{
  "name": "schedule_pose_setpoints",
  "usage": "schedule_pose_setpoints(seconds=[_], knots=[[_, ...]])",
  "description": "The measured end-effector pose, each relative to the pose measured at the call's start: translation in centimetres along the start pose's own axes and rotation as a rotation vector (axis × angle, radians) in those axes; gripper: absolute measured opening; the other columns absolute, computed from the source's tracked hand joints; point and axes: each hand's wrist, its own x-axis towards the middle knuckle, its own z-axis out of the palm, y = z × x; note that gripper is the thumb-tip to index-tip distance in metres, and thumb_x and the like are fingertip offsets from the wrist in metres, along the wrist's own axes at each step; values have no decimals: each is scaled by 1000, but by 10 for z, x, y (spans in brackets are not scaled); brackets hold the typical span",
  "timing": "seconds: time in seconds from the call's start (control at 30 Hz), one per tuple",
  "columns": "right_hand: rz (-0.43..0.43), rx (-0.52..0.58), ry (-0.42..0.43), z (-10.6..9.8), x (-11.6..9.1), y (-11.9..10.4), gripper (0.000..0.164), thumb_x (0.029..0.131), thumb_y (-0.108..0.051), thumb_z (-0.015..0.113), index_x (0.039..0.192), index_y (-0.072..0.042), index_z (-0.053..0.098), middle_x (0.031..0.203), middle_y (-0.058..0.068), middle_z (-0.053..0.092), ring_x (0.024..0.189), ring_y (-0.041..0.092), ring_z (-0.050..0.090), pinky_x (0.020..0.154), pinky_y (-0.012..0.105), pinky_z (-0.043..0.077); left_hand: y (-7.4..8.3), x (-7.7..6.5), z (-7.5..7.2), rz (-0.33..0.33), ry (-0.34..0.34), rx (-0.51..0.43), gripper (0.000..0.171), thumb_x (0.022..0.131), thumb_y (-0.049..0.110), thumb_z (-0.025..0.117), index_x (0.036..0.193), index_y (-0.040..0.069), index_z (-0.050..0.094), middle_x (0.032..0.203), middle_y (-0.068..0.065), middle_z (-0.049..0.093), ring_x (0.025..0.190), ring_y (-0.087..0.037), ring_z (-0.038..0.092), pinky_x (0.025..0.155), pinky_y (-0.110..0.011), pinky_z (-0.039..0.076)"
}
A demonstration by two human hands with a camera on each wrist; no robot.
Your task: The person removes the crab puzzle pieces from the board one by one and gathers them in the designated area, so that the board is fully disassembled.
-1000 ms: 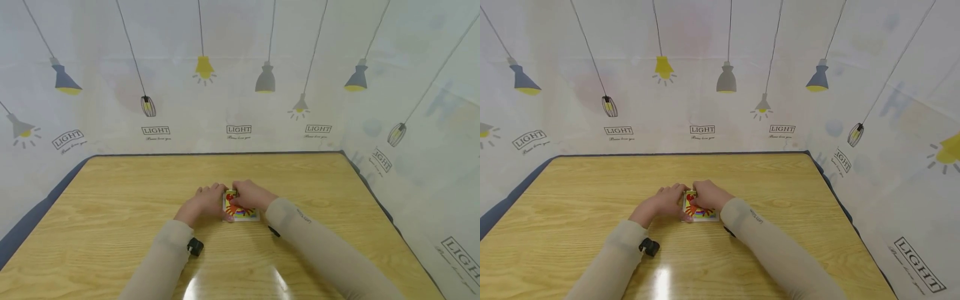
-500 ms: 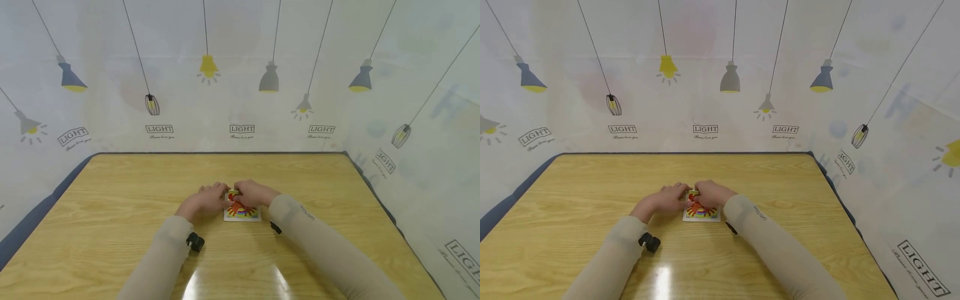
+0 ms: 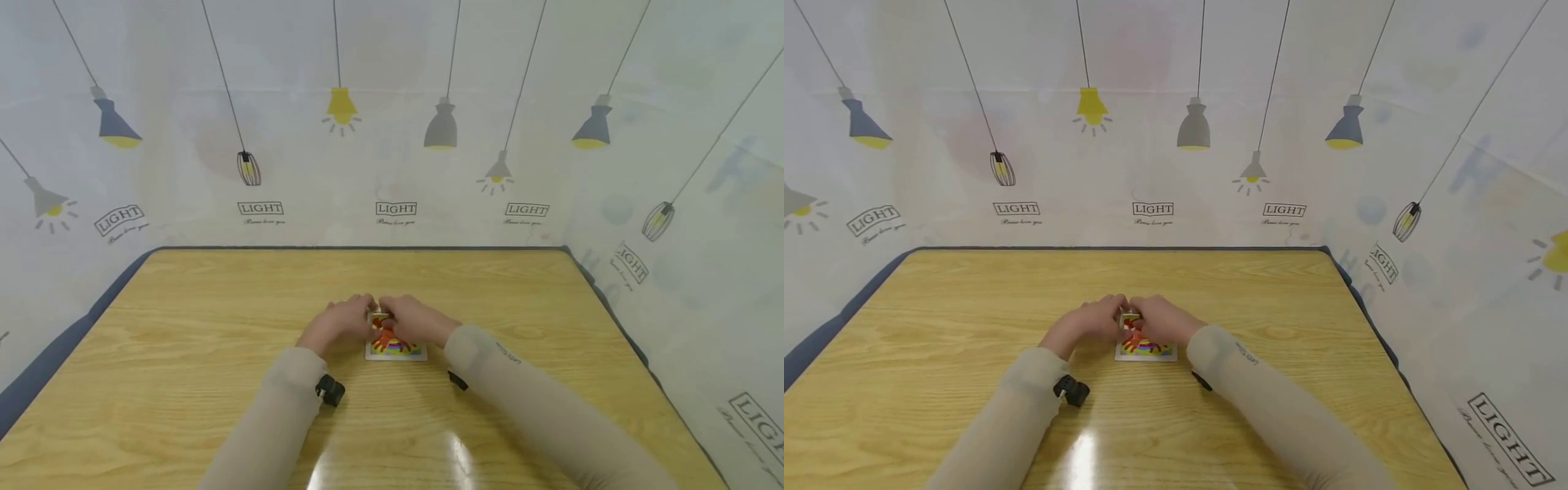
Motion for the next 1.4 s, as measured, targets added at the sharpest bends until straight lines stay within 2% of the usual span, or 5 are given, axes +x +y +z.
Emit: schedule_pose_setpoints(seconds=[0.33,0.53,0.67,1.13,1.4], knots=[[233,151,-28,-6,12,-2,26,105,-21,63,119,-1,71,89,7,70,71,13,60,64,26,49,2,-7,-1,6,26,-15,63,98,34,76,151,8,53,153,-16,57,146,-41,51,131,-71,14],[330,355,-61,-11,19,2,28,101,-14,65,74,-8,64,65,0,59,56,11,52,51,22,44,6,-11,-4,-1,40,-38,63,97,33,76,149,7,53,152,-16,58,147,-42,51,132,-70,13],[382,469,-78,-16,21,2,36,99,-15,67,64,-14,57,61,-1,53,55,12,48,51,24,40,5,-9,-4,-12,37,-55,62,97,32,77,149,8,53,154,-16,56,149,-42,48,133,-69,10],[165,697,-94,-25,-1,24,16,105,-15,64,94,-4,65,87,7,72,79,15,68,76,28,61,14,-8,-3,-7,62,-48,59,94,27,80,144,7,56,150,-17,60,143,-40,55,130,-71,17],[244,612,45,-65,-31,45,26,102,-23,71,112,1,73,112,20,78,85,15,75,92,42,66,6,-4,1,-21,42,-76,58,94,29,81,143,8,58,155,-16,57,152,-36,47,133,-69,8]])
